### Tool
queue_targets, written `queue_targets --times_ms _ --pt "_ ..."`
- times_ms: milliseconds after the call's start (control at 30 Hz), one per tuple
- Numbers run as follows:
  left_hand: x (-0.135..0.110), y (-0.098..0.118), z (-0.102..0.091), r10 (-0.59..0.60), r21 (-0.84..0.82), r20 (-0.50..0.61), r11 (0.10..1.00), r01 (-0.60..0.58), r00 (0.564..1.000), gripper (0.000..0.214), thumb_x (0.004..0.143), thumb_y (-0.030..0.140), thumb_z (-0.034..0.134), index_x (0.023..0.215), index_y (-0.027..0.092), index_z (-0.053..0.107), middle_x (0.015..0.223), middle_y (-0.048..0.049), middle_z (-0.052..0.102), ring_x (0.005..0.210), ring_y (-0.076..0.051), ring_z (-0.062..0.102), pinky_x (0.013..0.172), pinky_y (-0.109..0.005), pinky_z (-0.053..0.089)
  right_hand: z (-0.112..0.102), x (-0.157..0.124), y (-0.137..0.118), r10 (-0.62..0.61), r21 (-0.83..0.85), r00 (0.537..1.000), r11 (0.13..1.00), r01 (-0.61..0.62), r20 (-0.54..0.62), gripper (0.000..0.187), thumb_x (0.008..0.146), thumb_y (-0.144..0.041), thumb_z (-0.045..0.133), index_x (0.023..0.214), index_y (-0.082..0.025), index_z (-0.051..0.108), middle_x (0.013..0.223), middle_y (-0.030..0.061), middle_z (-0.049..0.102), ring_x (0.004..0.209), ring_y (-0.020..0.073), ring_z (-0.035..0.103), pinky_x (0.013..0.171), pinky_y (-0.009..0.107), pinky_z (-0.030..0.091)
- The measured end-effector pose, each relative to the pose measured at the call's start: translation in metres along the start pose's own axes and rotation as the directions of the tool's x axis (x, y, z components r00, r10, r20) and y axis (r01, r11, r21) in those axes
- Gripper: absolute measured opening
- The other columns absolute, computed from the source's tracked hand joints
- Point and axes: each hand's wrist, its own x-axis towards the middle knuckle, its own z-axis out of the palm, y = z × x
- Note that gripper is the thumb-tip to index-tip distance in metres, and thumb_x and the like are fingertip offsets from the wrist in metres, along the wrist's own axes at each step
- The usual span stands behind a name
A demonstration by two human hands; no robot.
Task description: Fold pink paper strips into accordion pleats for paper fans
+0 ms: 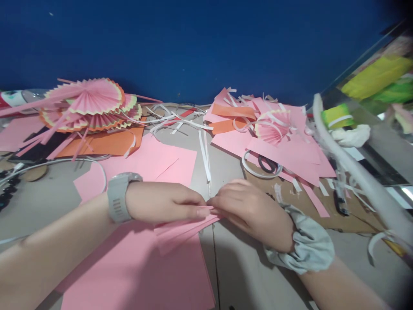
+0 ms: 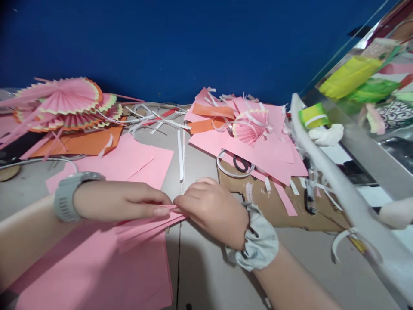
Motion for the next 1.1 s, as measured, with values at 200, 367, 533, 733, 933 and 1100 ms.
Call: queue_targets --times_ms 200,367,533,733,933,1100 --pt "0.003 -0.014 -0.003 0.083 -0.327 0.173 0.945 -0.022 0.981 0.02 0.09 0.023 0.038 0.096 0.015 0.056 0.082 0.0018 0.053 0.078 -0.01 0.047 0.077 -0.019 0.038 0.009 0.001 -0.003 -0.133 -0.142 0.991 0.982 0.127 -0.031 0.024 0.092 -0.021 0.037 0.089 -0.016 0.061 0.07 0.003 0.061 0.07 0.0146 0.052 0.071 0.03 0.035" --pt "0.012 -0.021 0.002 0.089 -0.359 0.16 0.933 -0.026 0.983 0.014 0.088 0.028 0.043 0.085 0.016 0.05 0.07 0.0054 0.039 0.064 -0.008 0.037 0.063 -0.018 0.036 0.007 0.003 -0.005 -0.215 -0.298 0.97 0.939 0.172 -0.117 0.028 0.091 -0.013 0.033 0.093 -0.015 0.061 0.073 0.0042 0.063 0.074 0.0154 0.053 0.076 0.033 0.036" --pt "0.005 -0.015 0.0 -0.007 -0.243 0.085 0.97 0.027 0.996 0.025 0.087 0.041 0.04 0.08 0.018 0.045 0.063 0.0064 0.035 0.054 -0.008 0.033 0.051 -0.02 0.031 0.003 0.004 -0.007 -0.17 -0.379 0.976 0.919 0.108 -0.133 0.028 0.09 -0.01 0.034 0.095 -0.011 0.061 0.081 0.0073 0.066 0.08 0.0175 0.055 0.084 0.037 0.034" --pt "-0.005 0.016 0.01 -0.158 0.383 -0.398 0.866 0.32 0.904 0.033 0.089 0.043 0.033 0.072 0.019 0.05 0.057 0.0022 0.05 0.049 -0.013 0.043 0.046 -0.024 0.025 0.003 0.004 -0.005 -0.021 -0.335 0.996 0.942 -0.01 -0.088 0.024 0.09 -0.027 0.042 0.1 -0.012 0.059 0.083 0.005 0.064 0.08 0.0178 0.054 0.083 0.038 0.036" --pt "-0.001 0.034 0.022 -0.153 0.564 -0.528 0.672 0.48 0.835 0.014 0.086 0.021 0.04 0.077 0.019 0.051 0.067 -0.0022 0.059 0.063 -0.021 0.057 0.05 -0.028 0.031 0.001 0.003 -0.006 0.107 -0.321 0.978 0.933 -0.162 -0.182 0.021 0.09 -0.027 0.042 0.1 -0.017 0.057 0.092 0.0034 0.063 0.09 0.0188 0.054 0.093 0.041 0.029" --pt "0.004 0.026 0.025 0.092 0.638 -0.609 0.647 0.418 0.788 0.012 0.083 0.011 0.043 0.076 0.019 0.048 0.07 -0.0011 0.056 0.063 -0.02 0.054 0.057 -0.031 0.037 -0.001 0.001 -0.01 0.178 -0.334 0.93 0.898 -0.287 -0.321 0.011 0.087 -0.023 0.047 0.09 -0.017 0.056 0.097 0.0038 0.062 0.094 0.0201 0.053 0.095 0.042 0.027"
